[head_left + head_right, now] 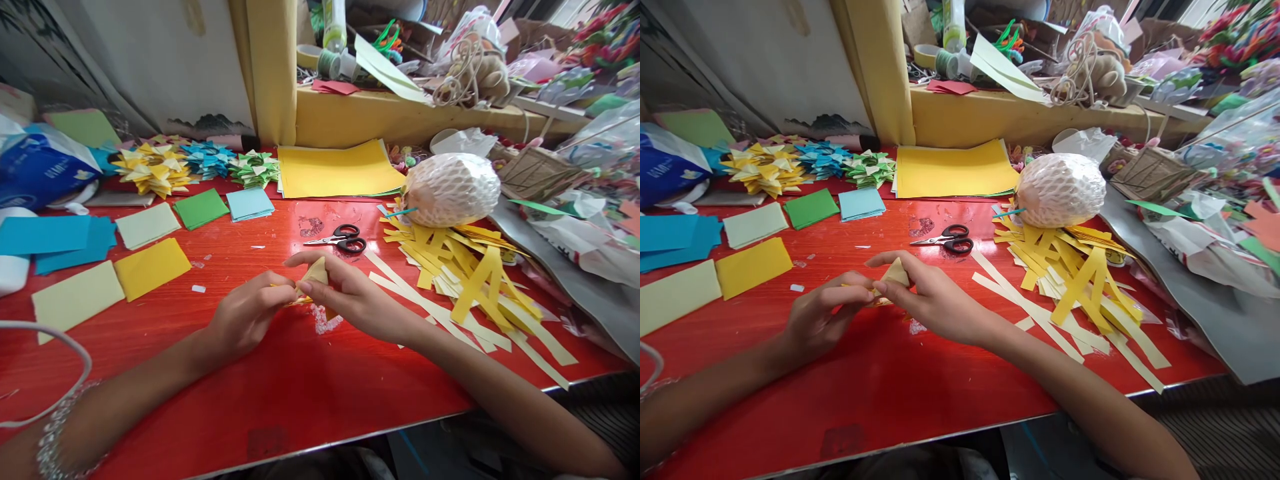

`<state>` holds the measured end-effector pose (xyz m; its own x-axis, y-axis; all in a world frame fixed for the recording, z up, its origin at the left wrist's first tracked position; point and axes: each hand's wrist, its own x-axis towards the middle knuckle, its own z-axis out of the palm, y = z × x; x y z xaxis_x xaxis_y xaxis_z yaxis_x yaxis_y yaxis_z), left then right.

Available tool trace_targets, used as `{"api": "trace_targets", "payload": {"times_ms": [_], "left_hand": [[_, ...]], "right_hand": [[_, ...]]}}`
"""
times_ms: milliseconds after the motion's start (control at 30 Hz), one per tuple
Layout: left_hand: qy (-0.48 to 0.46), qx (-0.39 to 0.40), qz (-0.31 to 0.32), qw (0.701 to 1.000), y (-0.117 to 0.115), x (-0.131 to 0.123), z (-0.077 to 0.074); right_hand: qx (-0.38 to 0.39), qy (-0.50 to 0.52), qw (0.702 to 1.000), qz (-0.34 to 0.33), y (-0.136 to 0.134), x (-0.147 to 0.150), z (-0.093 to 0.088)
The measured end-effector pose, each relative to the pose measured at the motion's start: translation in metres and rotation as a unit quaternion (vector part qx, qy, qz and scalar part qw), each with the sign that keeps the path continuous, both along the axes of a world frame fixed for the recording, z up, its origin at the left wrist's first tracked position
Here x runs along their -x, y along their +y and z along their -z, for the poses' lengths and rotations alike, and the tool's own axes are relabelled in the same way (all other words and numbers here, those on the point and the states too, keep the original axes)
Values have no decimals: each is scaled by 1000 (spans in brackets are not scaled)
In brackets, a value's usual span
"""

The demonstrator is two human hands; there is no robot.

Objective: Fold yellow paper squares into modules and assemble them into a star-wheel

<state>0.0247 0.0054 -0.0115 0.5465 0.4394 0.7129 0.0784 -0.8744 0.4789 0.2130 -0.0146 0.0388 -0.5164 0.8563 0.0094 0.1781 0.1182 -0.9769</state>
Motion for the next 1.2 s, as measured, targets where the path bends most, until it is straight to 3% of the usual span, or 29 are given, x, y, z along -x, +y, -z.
{"api": "trace_targets", "payload": {"times_ms": [367,867,1200], "left_hand": [[-4,36,8,999,-1,-2,-5],[5,117,-54,992,-5,-1,0],[-1,118,-76,990,-5,0,5]], "right_hand": [[-1,7,1000,13,0,0,2],[-147,-120,982,26,1,0,-2],[-139,-118,983,0,3,-4,-4]]}}
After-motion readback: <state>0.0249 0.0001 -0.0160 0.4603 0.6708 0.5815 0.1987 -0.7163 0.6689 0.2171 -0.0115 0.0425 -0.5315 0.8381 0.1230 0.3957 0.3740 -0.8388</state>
